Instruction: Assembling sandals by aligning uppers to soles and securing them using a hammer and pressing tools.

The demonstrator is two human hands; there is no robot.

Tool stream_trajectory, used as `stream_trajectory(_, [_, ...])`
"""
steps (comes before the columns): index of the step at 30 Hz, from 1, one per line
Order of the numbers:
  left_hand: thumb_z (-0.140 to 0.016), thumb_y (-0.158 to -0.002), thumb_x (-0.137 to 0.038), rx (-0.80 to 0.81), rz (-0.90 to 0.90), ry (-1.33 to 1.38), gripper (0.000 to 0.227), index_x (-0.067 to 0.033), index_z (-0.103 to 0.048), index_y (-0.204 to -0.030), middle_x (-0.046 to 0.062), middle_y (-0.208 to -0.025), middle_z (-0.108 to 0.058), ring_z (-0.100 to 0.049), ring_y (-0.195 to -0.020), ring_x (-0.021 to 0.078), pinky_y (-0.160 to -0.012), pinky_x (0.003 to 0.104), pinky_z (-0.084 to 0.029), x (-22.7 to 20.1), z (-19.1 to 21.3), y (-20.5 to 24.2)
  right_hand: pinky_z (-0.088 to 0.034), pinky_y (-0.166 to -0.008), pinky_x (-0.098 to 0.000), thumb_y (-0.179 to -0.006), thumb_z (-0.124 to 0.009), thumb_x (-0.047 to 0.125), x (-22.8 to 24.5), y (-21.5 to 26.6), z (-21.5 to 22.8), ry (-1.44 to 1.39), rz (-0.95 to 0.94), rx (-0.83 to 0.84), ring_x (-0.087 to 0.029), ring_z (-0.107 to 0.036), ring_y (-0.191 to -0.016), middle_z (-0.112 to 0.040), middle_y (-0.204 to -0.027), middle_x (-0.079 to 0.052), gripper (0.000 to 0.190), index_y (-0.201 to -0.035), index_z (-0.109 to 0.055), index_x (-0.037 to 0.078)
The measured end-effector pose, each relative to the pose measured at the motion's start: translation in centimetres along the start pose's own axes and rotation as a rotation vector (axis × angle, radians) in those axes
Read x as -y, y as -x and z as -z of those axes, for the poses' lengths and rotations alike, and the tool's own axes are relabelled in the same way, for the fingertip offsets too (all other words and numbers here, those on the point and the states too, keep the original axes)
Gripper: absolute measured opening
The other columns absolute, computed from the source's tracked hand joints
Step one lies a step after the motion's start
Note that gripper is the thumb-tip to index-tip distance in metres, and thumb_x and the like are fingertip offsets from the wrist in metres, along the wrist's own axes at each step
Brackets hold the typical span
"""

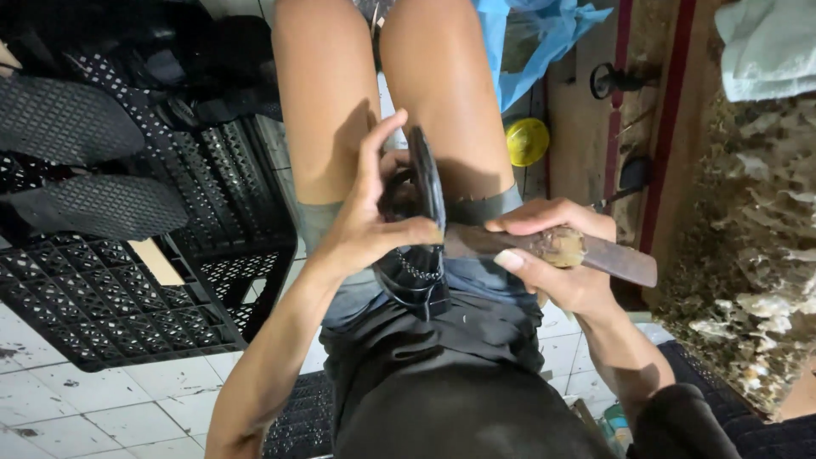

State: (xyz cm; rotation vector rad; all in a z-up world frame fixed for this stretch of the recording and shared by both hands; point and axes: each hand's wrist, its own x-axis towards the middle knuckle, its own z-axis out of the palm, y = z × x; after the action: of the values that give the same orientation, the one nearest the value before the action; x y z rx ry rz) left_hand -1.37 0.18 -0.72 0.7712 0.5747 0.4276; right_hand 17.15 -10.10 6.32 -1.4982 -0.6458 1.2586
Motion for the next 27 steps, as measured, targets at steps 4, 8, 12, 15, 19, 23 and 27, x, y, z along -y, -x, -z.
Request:
stream_trajectory(4, [-0.083, -0.056, -0.012, -0.020, 0.015, -0.034, 0.101, -0.0106, -0.020, -0.135, 0.009, -0.103, -0.044, -0.054, -0.086, 0.0186, -0.077, 0.030, -0.052, -0.5, -0.5, 0.6, -0.048, -0.044, -0.0199, -0.061, -0.072, 0.004, 0.7, -0.1, 0.1, 0.037, 0.211, 0.055, -0.015, -0.060, -0.056, -0.064, -0.076, -0.020, 0.024, -0.077, -0.058, -0.008])
stream_trajectory(8, [-0.083, -0.055, -0.010, -0.055, 0.017, 0.017, 0.094, -0.0059, -0.025, -0.129, 0.010, -0.101, -0.042, -0.053, -0.080, 0.0176, -0.066, 0.025, -0.053, -0.8, -1.4, 0.8, -0.049, -0.043, -0.0227, -0.059, -0.073, 0.005, 1.3, 0.3, 0.1, 0.041, 0.273, 0.088, -0.016, -0.060, -0.054, -0.064, -0.072, -0.020, 0.025, -0.075, -0.059, -0.007])
stream_trajectory(12, [-0.083, -0.055, -0.017, -0.019, -0.005, 0.062, 0.089, -0.0079, -0.030, -0.126, 0.012, -0.104, -0.044, -0.055, -0.080, 0.0200, -0.065, 0.027, -0.053, -1.7, -2.6, 1.7, -0.050, -0.041, -0.0253, -0.056, -0.075, 0.006, 1.5, 1.5, 0.4, 0.096, 0.372, 0.131, -0.018, -0.061, -0.052, -0.064, -0.069, -0.019, 0.025, -0.074, -0.060, -0.004])
stream_trajectory(15, [-0.078, -0.061, -0.015, 0.014, -0.051, -0.006, 0.077, -0.0099, -0.032, -0.122, 0.012, -0.104, -0.043, -0.051, -0.089, 0.0192, -0.070, 0.027, -0.050, -3.7, -3.3, 2.7, -0.054, -0.046, -0.0199, -0.060, -0.075, 0.013, 3.6, 2.0, 0.1, 0.203, 0.432, 0.184, -0.015, -0.066, -0.060, -0.065, -0.076, -0.013, 0.026, -0.079, -0.059, 0.006])
stream_trajectory(19, [-0.073, -0.065, -0.032, 0.083, -0.222, -0.294, 0.066, -0.0155, -0.036, -0.118, 0.007, -0.104, -0.040, -0.044, -0.098, 0.0146, -0.079, 0.024, -0.042, -5.5, -4.0, 3.2, -0.059, -0.055, -0.0116, -0.061, -0.075, 0.015, 6.3, 2.6, -1.0, 0.254, 0.419, 0.202, -0.008, -0.068, -0.071, -0.065, -0.082, -0.007, 0.030, -0.085, -0.058, 0.011])
stream_trajectory(23, [-0.072, -0.064, -0.033, 0.117, -0.278, -0.446, 0.066, -0.0074, -0.036, -0.114, 0.009, -0.107, -0.041, -0.045, -0.097, 0.0169, -0.091, 0.029, -0.036, -6.1, -3.9, 4.3, -0.061, -0.058, -0.0199, -0.061, -0.071, 0.025, 7.3, 3.9, -1.0, 0.304, 0.357, 0.228, -0.013, -0.071, -0.067, -0.066, -0.079, -0.008, 0.025, -0.078, -0.059, 0.013])
stream_trajectory(27, [-0.070, -0.069, -0.033, 0.168, -0.304, -0.464, 0.056, -0.0123, -0.041, -0.113, 0.009, -0.103, -0.042, -0.046, -0.093, 0.0169, -0.084, 0.027, -0.037, -5.2, -4.2, 5.5, -0.062, -0.065, -0.0188, -0.062, -0.073, 0.020, 7.9, 4.6, -1.3, 0.287, 0.329, 0.280, -0.012, -0.071, -0.072, -0.066, -0.082, -0.006, 0.027, -0.084, -0.060, 0.013])
